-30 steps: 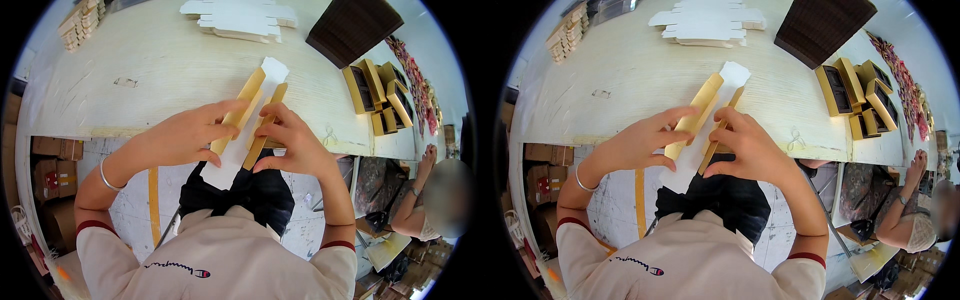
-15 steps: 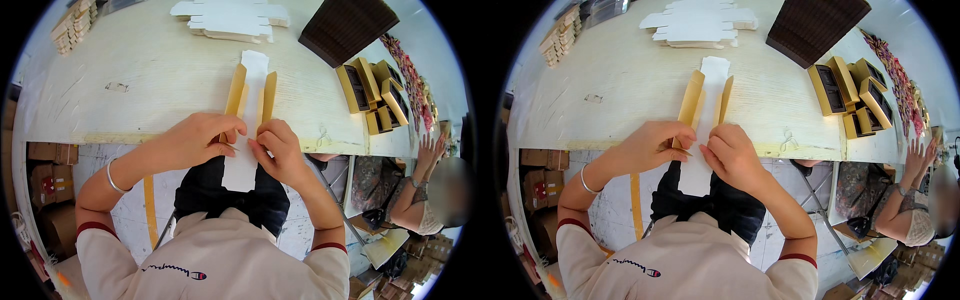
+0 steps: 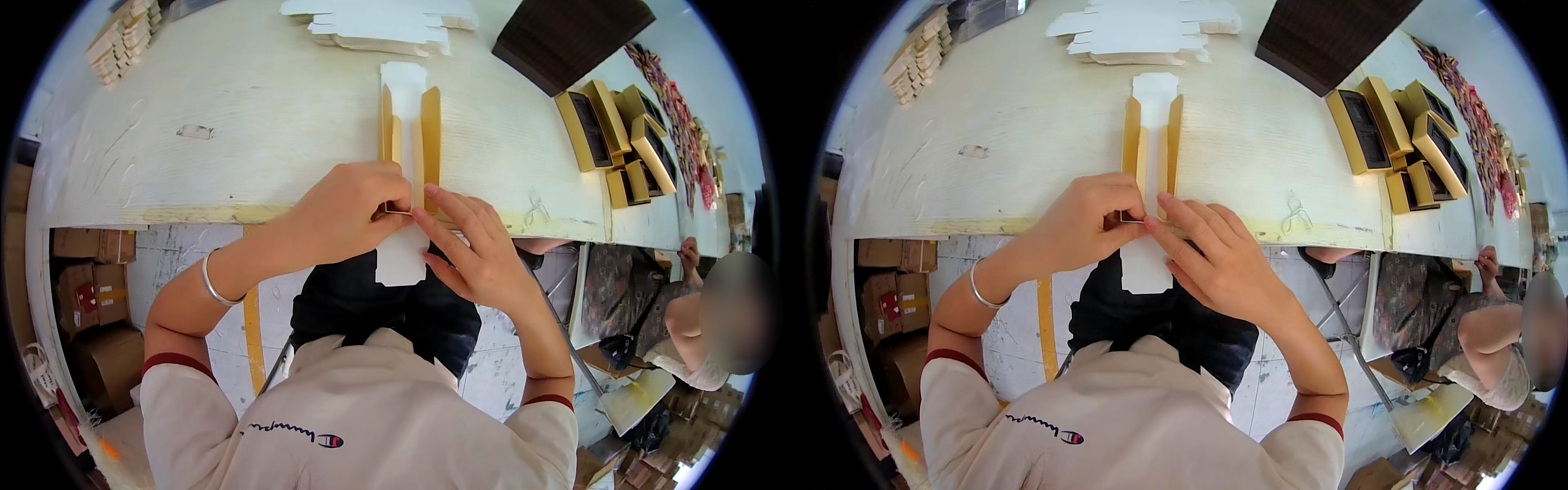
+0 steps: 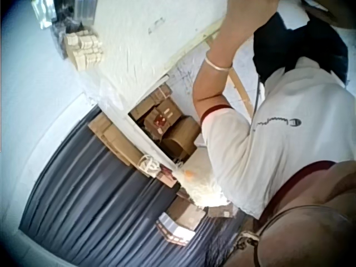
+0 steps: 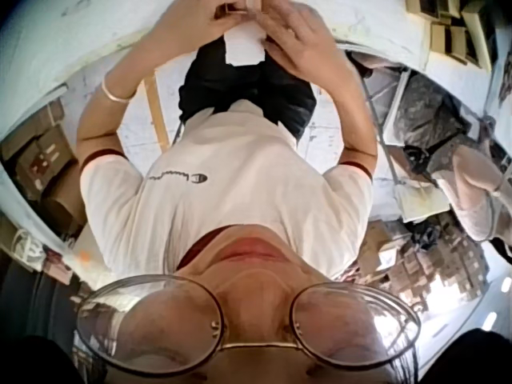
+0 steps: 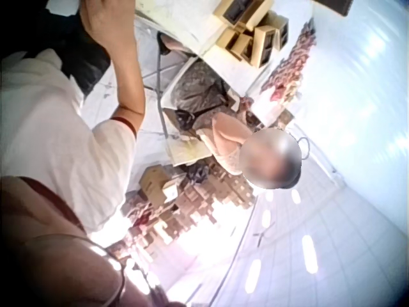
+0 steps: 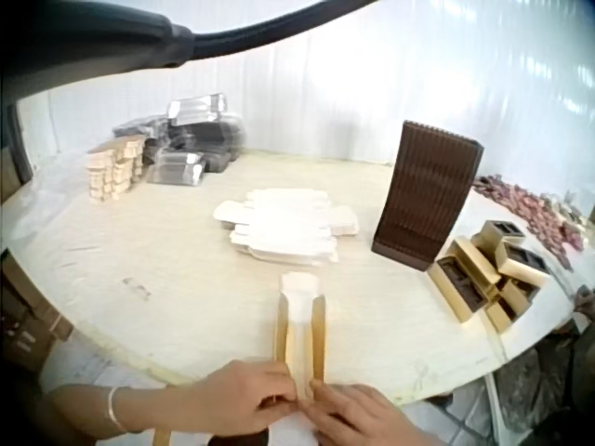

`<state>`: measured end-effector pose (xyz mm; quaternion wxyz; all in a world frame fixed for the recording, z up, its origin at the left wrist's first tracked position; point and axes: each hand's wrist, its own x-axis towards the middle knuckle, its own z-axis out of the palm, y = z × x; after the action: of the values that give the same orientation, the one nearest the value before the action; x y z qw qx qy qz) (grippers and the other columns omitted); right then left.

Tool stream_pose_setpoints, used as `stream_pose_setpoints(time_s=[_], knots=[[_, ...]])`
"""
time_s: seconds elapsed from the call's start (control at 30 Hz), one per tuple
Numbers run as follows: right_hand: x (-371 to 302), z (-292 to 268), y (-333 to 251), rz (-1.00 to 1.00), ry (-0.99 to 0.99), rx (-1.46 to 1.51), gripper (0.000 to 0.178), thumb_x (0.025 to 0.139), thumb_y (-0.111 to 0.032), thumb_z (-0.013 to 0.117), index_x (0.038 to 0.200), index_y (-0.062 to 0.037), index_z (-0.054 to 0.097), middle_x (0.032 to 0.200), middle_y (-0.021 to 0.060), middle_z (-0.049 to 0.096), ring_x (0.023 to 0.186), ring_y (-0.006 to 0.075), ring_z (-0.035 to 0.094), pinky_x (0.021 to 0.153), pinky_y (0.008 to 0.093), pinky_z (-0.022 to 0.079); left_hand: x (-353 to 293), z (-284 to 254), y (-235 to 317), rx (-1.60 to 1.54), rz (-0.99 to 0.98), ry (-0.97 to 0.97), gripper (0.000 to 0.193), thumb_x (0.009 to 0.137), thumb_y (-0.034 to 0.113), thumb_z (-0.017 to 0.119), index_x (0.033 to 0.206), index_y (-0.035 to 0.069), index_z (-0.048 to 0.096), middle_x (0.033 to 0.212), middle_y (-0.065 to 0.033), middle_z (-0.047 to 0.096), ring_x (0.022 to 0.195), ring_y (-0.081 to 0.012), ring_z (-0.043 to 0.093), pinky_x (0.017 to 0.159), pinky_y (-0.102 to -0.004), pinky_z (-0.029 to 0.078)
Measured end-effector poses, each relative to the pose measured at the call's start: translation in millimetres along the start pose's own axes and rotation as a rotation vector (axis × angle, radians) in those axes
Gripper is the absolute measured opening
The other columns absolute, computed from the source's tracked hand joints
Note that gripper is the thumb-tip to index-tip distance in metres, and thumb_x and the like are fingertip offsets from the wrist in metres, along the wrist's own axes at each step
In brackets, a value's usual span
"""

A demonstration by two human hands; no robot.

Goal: The person folds flat cardboard pieces into small rectangular boxes, inserts white paper liners, and places dark rectangular items inside. The person then closes the boxes and sets them aside on the table.

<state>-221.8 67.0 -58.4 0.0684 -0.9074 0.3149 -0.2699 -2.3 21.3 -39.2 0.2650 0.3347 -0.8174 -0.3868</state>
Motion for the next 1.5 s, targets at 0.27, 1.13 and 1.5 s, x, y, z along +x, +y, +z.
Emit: stream_pose_setpoints(time_s=[0.27,1.13,1.5], knots=[[3.1,-14.8,-6.4,0.032,-0.183,-0.039,0.078,0.061,-0.011,0.073,0.133,0.0010,0.047,0.140,0.0140,0.044,0.117,0.0298,0.048,0.098,0.0403,0.039,3.9,0.1,1.4,0.010,-0.064,-0.014,0.016,0.076,-0.001,0.070,0.074,0.000,0.054,0.070,-0.0065,0.051,0.056,-0.0135,0.051,0.052,-0.0269,0.040],[19.9,18.4,4.7,0.183,0.290,0.007,0.036,0.071,0.006,0.065,0.106,-0.0001,0.061,0.102,0.0153,0.054,0.079,0.0281,0.059,0.066,0.0354,0.049,-8.2,24.6,-7.4,0.512,0.229,0.430,0.012,0.081,0.009,0.067,0.091,0.005,0.062,0.104,-0.0088,0.056,0.070,-0.0263,0.062,0.059,-0.0329,0.050],[42.2,-9.8,14.9,0.205,-0.058,0.264,0.024,0.071,0.000,0.068,0.093,-0.0011,0.060,0.090,0.0125,0.057,0.075,0.0317,0.057,0.065,0.0393,0.047,10.0,-36.0,-4.7,0.251,0.002,-0.239,0.011,0.074,0.012,0.072,0.080,0.004,0.067,0.080,-0.0060,0.062,0.085,-0.0237,0.060,0.073,-0.0347,0.047]])
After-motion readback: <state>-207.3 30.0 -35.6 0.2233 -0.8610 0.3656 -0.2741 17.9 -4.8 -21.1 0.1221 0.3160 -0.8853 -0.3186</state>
